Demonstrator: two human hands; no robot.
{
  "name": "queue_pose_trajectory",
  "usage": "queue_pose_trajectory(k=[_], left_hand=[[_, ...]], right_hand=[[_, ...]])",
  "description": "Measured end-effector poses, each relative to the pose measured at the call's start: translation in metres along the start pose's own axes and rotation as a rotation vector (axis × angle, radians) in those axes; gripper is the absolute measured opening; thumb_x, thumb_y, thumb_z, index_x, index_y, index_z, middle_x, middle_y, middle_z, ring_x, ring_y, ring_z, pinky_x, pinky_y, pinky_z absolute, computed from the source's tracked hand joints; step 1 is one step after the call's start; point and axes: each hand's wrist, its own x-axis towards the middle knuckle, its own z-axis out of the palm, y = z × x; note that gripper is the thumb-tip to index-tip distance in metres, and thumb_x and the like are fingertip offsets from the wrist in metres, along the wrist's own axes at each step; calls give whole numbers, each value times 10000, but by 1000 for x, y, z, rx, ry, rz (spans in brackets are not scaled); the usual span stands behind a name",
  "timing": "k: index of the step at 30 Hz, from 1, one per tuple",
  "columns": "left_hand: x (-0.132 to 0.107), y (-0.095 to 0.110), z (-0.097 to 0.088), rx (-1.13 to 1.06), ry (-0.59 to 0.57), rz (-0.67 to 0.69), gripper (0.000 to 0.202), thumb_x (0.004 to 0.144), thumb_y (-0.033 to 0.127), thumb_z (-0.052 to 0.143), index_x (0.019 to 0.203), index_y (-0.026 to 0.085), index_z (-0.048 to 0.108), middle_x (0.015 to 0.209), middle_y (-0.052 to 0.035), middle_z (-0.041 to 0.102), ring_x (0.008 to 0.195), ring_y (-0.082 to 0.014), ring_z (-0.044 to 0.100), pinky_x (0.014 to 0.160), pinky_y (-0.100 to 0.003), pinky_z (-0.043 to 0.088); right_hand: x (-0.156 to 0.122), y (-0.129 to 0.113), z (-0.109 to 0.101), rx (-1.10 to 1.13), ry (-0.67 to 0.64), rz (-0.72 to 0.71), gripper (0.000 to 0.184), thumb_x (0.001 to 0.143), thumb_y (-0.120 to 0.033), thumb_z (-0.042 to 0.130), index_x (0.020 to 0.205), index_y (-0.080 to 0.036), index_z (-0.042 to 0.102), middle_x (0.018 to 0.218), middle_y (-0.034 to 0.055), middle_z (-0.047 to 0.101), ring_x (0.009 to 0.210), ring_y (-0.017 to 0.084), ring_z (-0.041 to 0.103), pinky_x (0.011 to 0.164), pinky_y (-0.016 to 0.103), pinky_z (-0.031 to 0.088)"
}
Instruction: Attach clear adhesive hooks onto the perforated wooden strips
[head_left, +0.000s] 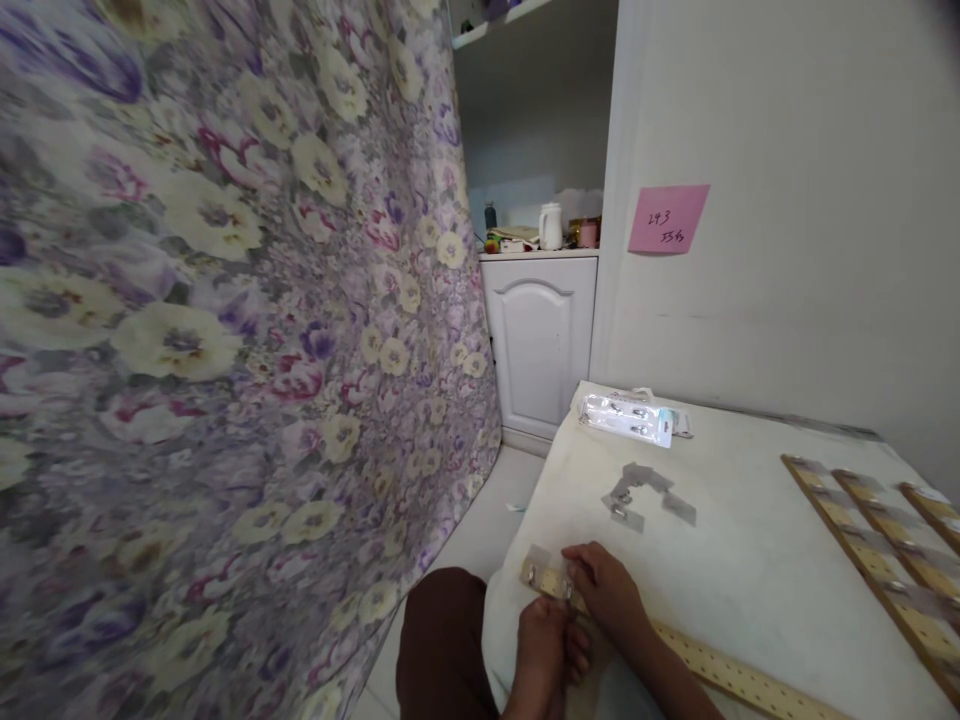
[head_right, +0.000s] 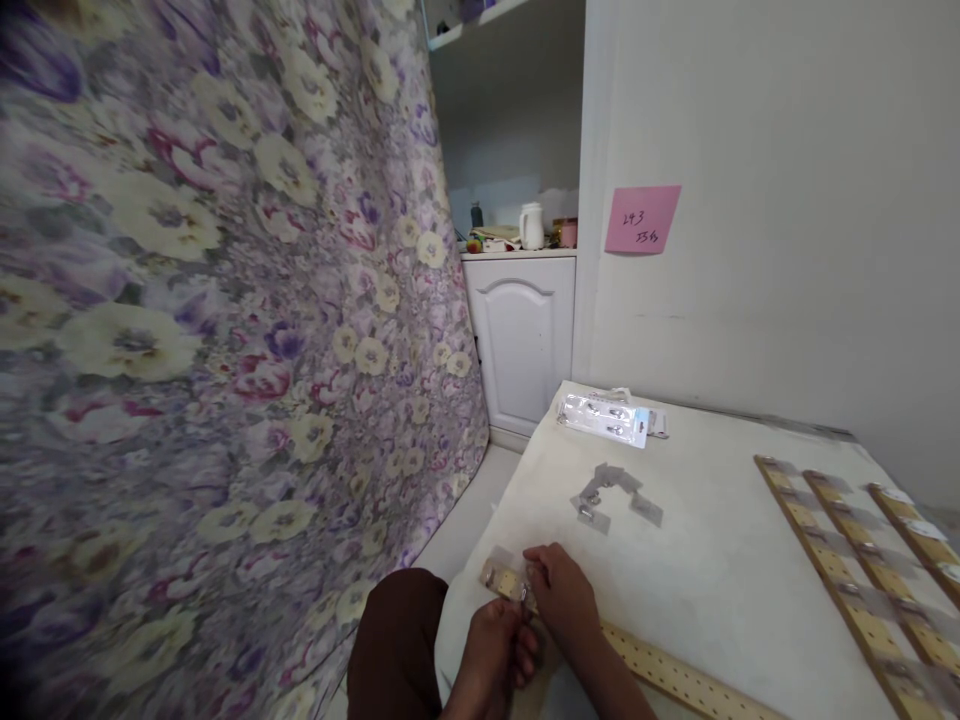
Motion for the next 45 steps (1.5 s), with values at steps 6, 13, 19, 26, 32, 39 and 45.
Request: queue_pose_trajectory(k=[6,13,19,26,32,39,45], left_hand=[[0,-1,0,6,15,16,284,692,481,504,665,211,421,412,39,550,277,-65,406,329,-193,174],[-1,0,2,31,18,19,264,700,452,503,630,203,448,404,29,558,263,-68,400,322,-197,166],[2,-1,1,48,14,29,263,706,447,492,629,199,453,412,15,581,263,-70,406,317,-194,209],[1,-2,0,47,9,35,280,700,463,490,633,193,463,410,19,576,265,-66,411,313,-186,203],[1,-1,-1,44,13,51,282,703,459,463,650,183,488,402,25,559,273,-68,420,309,-184,208],[1,1,0,68,1,68,318,713,451,431,582,170,501,400,11,551,268,-62,416,311,-182,205],[1,2,0,64,-9,71,323,708,469,452,606,171,519,411,14,558,284,-64,421,324,-187,234]], right_hand=[[-1,0,1,-7,6,0,305,816,-276,407,1010,-198,629,996,60,660,941,190,599,845,297,420],[-3,-4,-1,-19,10,3,301,808,-271,405,1002,-207,625,981,47,658,930,181,601,828,283,423],[-4,-4,-2,-14,-1,-7,303,796,-279,426,1019,-202,616,986,51,657,919,175,603,824,269,428],[-7,-7,-5,-25,-5,-6,312,782,-298,450,1036,-209,610,977,50,649,890,180,599,807,270,433],[-9,-10,-5,-53,8,-5,332,755,-263,471,1052,-211,609,951,42,630,841,172,583,786,272,426],[-10,-11,-7,-50,13,-48,379,730,-214,461,1080,-195,604,953,45,617,817,162,577,773,265,425],[-11,-9,-6,-45,24,-40,381,713,-201,468,1068,-203,606,938,38,618,805,155,575,770,257,422]])
